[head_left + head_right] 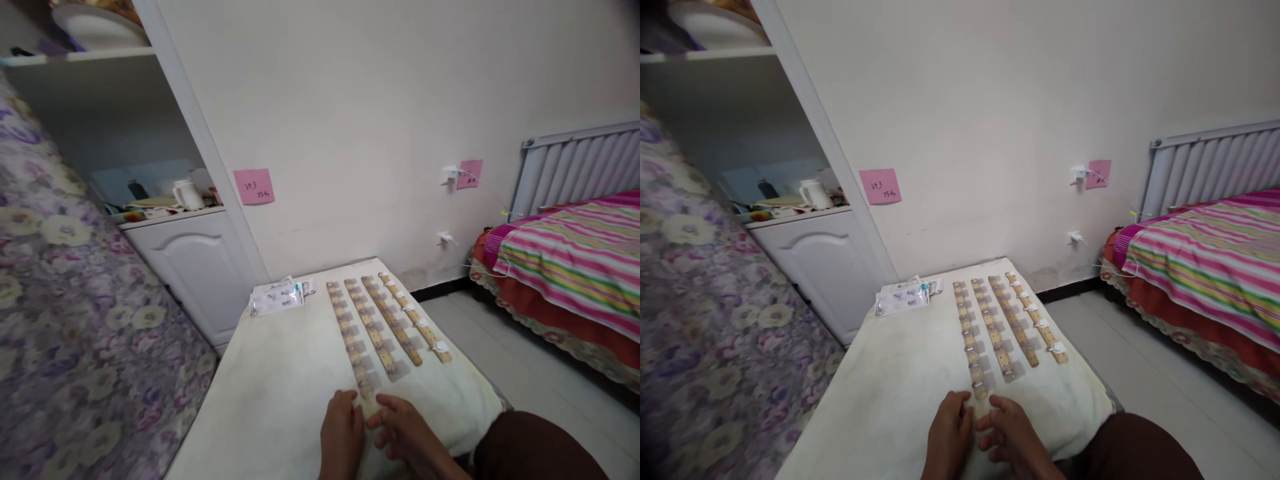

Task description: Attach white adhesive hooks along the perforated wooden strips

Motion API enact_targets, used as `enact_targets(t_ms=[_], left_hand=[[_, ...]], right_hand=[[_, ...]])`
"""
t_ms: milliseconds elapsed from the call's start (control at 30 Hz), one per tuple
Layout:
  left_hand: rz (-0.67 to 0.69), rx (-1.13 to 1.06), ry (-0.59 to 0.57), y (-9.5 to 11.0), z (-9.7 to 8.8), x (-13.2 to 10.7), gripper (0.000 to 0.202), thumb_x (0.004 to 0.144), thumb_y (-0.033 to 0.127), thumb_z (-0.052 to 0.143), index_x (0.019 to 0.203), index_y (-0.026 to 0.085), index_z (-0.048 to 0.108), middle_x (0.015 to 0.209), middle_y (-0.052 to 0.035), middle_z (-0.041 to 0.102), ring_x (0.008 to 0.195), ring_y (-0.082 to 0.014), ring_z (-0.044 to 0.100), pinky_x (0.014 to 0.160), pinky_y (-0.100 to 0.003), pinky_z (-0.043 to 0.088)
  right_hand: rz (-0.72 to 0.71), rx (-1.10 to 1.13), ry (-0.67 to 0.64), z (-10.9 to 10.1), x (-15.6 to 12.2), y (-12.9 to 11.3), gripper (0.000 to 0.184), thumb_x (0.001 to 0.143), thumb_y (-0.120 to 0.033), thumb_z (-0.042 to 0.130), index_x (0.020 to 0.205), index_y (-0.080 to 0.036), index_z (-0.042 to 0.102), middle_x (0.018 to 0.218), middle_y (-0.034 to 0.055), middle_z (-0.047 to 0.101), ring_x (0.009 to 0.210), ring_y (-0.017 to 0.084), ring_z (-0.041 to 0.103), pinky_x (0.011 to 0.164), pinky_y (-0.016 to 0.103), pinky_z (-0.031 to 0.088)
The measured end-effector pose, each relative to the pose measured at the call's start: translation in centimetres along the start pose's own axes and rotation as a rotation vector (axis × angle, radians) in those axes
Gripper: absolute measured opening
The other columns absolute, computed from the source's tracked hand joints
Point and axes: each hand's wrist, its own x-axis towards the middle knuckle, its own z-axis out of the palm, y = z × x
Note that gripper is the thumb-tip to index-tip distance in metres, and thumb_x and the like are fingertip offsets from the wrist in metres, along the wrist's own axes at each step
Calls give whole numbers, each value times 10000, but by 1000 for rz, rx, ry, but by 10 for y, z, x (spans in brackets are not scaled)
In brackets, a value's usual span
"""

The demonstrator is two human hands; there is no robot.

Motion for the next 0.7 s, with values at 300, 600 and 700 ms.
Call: enact_targets(t_ms=[300, 600, 700], left_hand=[[1, -25, 5, -7, 11, 4, 344, 846, 197, 335, 996, 195, 645, 953, -62, 640, 925, -179, 578, 850, -291, 420], [6, -189, 53, -12, 11, 3, 318, 847, 214, 339, 981, 178, 625, 919, -69, 638, 891, -177, 599, 827, -294, 456], [32, -216, 55, -10, 7, 2, 303, 850, 225, 353, 974, 187, 626, 917, -69, 635, 880, -181, 597, 818, -306, 463]], right_hand=[[3, 161, 29, 6, 9, 7, 594, 583, -276, 699, 1134, -176, 500, 741, 26, 686, 460, 98, 558, 426, 195, 357], [-66, 172, 72, 10, 13, 8, 518, 552, -385, 798, 974, -174, 585, 927, 66, 694, 651, 173, 672, 529, 243, 461], [-113, 222, 60, 14, 18, 8, 437, 576, -357, 800, 899, -149, 592, 898, 68, 696, 711, 173, 676, 598, 249, 488]])
